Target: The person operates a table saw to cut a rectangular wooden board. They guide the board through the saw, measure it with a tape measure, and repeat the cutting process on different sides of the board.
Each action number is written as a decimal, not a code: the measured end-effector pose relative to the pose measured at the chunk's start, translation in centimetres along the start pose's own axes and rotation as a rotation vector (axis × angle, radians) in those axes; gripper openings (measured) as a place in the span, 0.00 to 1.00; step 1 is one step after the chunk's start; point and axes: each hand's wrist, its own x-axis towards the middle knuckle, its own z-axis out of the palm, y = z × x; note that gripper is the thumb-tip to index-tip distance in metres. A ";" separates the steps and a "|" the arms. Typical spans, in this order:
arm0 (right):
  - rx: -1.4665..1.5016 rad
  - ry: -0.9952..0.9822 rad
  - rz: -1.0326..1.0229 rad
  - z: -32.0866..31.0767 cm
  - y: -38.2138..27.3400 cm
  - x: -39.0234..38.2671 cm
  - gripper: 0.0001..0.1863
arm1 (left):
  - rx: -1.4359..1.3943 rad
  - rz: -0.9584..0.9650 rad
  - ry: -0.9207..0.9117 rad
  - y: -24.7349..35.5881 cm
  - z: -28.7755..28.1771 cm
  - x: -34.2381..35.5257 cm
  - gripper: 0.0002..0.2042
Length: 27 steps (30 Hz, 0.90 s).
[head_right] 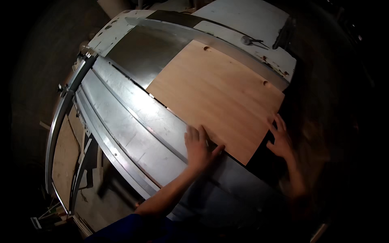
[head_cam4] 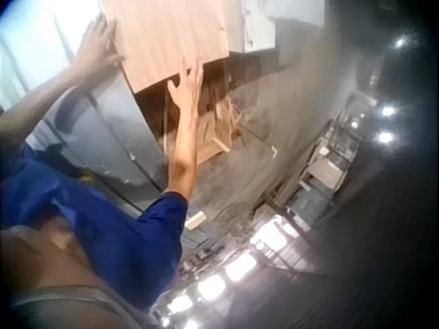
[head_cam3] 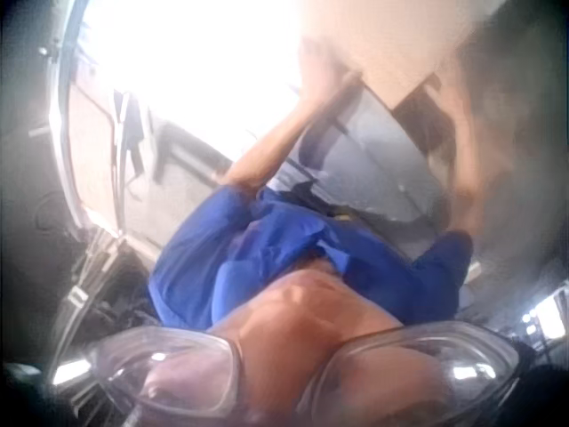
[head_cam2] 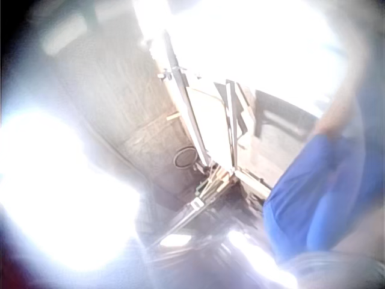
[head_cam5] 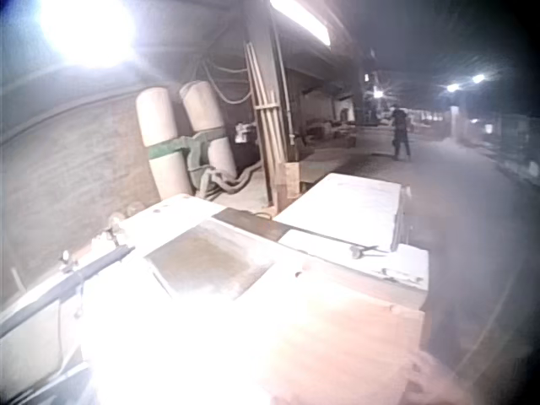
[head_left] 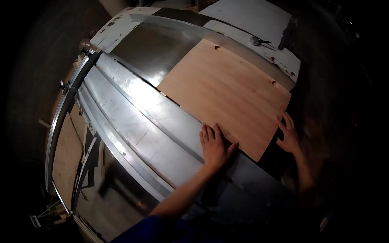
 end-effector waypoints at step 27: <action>-0.066 -0.189 -0.307 -0.9 -7.1 12.5 0.50 | 0.023 0.001 0.026 -7.6 -4.7 6.0 0.56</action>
